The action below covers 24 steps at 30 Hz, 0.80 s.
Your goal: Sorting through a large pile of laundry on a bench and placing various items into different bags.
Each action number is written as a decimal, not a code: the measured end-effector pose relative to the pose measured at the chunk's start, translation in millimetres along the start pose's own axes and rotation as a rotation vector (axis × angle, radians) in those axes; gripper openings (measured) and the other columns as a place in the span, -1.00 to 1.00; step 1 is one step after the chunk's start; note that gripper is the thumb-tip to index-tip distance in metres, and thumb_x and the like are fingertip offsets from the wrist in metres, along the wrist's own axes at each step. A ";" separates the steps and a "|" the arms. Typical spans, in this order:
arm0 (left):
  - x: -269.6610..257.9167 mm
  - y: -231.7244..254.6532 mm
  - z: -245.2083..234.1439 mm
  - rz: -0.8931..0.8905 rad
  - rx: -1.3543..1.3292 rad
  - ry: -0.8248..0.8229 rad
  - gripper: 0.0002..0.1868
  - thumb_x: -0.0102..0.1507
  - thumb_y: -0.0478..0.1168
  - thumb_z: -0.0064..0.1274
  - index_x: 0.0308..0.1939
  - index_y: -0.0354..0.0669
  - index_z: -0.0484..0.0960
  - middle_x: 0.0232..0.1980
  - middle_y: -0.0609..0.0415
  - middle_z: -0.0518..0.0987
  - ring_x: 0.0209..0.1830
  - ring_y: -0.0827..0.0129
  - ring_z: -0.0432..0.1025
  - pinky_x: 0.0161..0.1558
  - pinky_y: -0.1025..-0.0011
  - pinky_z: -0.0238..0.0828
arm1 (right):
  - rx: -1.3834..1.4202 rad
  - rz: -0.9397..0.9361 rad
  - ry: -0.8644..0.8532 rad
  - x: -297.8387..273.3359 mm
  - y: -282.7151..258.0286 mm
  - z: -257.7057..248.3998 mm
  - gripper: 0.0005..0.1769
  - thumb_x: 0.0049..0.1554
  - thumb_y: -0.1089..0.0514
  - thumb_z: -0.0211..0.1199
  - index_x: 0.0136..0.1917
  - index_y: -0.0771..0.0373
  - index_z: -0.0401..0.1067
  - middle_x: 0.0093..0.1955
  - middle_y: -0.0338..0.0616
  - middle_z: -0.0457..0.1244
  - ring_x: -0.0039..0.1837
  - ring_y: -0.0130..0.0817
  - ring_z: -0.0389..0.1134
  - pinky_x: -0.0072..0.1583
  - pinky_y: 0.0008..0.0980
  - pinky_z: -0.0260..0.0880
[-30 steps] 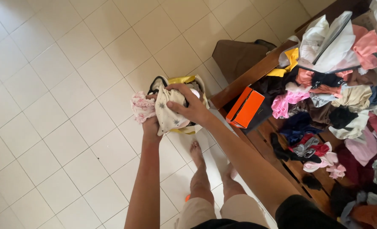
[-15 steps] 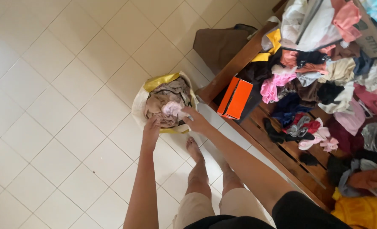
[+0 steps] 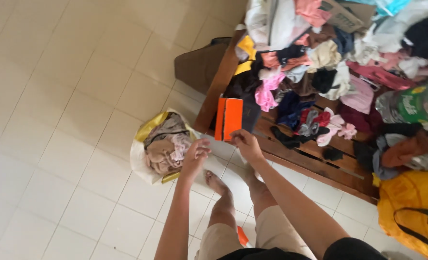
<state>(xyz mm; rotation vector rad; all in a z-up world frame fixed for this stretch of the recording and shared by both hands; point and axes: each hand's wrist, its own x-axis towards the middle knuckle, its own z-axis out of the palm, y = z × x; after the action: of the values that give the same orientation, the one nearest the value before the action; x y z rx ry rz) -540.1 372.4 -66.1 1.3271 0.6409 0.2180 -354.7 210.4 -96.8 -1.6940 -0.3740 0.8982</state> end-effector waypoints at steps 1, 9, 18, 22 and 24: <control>7.5 10.8 12.3 -0.001 0.005 -0.023 -0.46 0.22 -0.49 -0.17 0.29 -0.15 0.45 0.17 0.04 0.54 0.02 0.37 0.50 0.03 0.39 0.43 | 0.007 0.001 0.022 6.2 -1.1 -14.7 -0.78 0.26 0.34 0.06 0.10 0.30 0.49 -0.13 -0.23 0.35 -0.13 -0.52 0.34 -0.08 -0.50 0.38; 67.7 17.9 70.3 -0.070 0.094 -0.198 -0.51 0.28 -0.48 -0.15 0.30 -0.19 0.44 0.18 0.02 0.58 0.08 0.36 0.52 0.10 0.38 0.45 | -0.437 -0.370 0.318 108.4 114.2 -121.6 -0.65 0.01 0.40 0.18 0.09 0.25 0.48 0.04 0.01 0.25 0.03 -0.25 0.32 0.03 -0.38 0.39; 108.6 -20.3 111.4 0.025 0.168 -0.136 -0.58 0.31 -0.50 -0.22 0.23 -0.28 0.50 0.11 -0.05 0.66 0.13 0.34 0.55 0.20 0.40 0.44 | 0.133 0.326 0.067 191.3 54.3 -120.5 -0.49 0.04 0.33 0.25 0.27 0.10 0.48 0.43 -0.12 0.19 0.15 -0.29 0.33 0.08 -0.22 0.45; 116.6 -3.3 135.4 -0.072 0.169 -0.101 -0.58 0.32 -0.51 -0.25 0.23 -0.27 0.51 0.11 -0.04 0.66 0.12 0.34 0.54 0.10 0.39 0.42 | 0.352 0.411 0.012 216.3 40.0 -104.8 -0.43 0.08 0.34 0.22 0.36 0.01 0.40 0.38 -0.30 0.17 0.20 -0.42 0.31 0.09 -0.26 0.42; 117.2 0.3 143.6 -0.113 0.180 -0.079 -0.56 0.30 -0.53 -0.25 0.21 -0.26 0.52 0.11 -0.06 0.67 0.12 0.34 0.54 0.06 0.40 0.41 | 0.503 0.420 0.045 215.6 34.2 -106.5 -0.38 0.12 0.35 0.19 0.43 0.01 0.34 0.18 -0.29 0.24 0.14 -0.44 0.30 0.07 -0.33 0.39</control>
<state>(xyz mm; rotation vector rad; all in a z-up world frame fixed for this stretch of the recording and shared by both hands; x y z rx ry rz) -366.3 311.6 -87.6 1.4598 0.6785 0.0163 -142.1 267.7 -199.3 -1.3342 0.2387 1.1429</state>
